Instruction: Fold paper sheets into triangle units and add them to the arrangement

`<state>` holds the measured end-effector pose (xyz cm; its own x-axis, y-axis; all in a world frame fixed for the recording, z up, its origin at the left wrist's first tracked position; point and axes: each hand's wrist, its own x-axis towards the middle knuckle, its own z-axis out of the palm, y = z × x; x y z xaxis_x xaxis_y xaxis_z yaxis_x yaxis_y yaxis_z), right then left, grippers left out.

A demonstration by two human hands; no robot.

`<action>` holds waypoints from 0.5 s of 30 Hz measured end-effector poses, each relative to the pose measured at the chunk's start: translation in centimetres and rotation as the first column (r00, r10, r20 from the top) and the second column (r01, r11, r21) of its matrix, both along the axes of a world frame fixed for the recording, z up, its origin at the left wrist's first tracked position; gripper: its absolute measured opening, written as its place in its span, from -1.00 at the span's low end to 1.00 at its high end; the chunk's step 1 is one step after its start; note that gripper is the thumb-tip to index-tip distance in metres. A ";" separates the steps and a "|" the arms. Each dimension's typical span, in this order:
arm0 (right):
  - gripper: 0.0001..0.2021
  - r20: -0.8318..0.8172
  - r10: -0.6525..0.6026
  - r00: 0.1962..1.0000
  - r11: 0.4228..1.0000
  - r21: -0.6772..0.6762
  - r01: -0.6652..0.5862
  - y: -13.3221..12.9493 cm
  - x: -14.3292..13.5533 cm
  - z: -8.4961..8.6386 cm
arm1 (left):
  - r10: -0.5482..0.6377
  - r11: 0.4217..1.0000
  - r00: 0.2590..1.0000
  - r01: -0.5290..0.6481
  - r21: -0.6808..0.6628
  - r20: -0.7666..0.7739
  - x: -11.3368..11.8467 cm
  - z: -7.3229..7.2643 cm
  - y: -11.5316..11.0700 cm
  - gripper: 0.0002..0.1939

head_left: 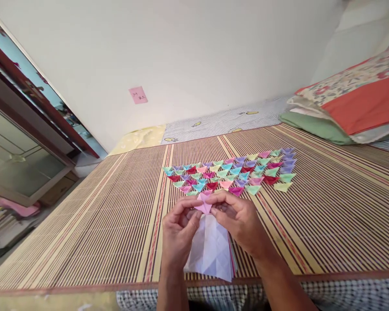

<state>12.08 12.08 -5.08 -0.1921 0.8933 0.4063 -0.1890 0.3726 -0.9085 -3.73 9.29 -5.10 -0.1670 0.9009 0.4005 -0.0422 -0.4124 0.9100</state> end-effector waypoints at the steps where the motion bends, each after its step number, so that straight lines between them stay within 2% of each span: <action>1: -0.87 -0.003 -0.010 1.000 1.000 0.007 0.010 0.0 0.0 0.0 | -0.023 1.000 1.000 0.023 -0.001 0.009 -0.1 0.0 0.0 -0.85; 3: -0.90 0.013 -0.030 0.999 0.999 0.028 0.030 0.0 0.0 -0.1 | -0.025 1.000 1.000 0.025 -0.001 0.007 -0.3 -0.1 0.1 -0.85; 9: -0.94 0.119 -0.102 0.988 0.981 0.178 0.080 0.0 0.0 0.0 | 0.088 0.996 0.989 -0.086 0.029 -0.118 -0.5 -0.5 0.0 -0.94; 15: -0.92 0.113 -0.234 0.966 0.939 0.285 0.194 -0.1 -0.4 -0.2 | 0.196 0.981 0.981 -0.196 0.005 -0.001 0.8 -0.7 -0.1 -0.81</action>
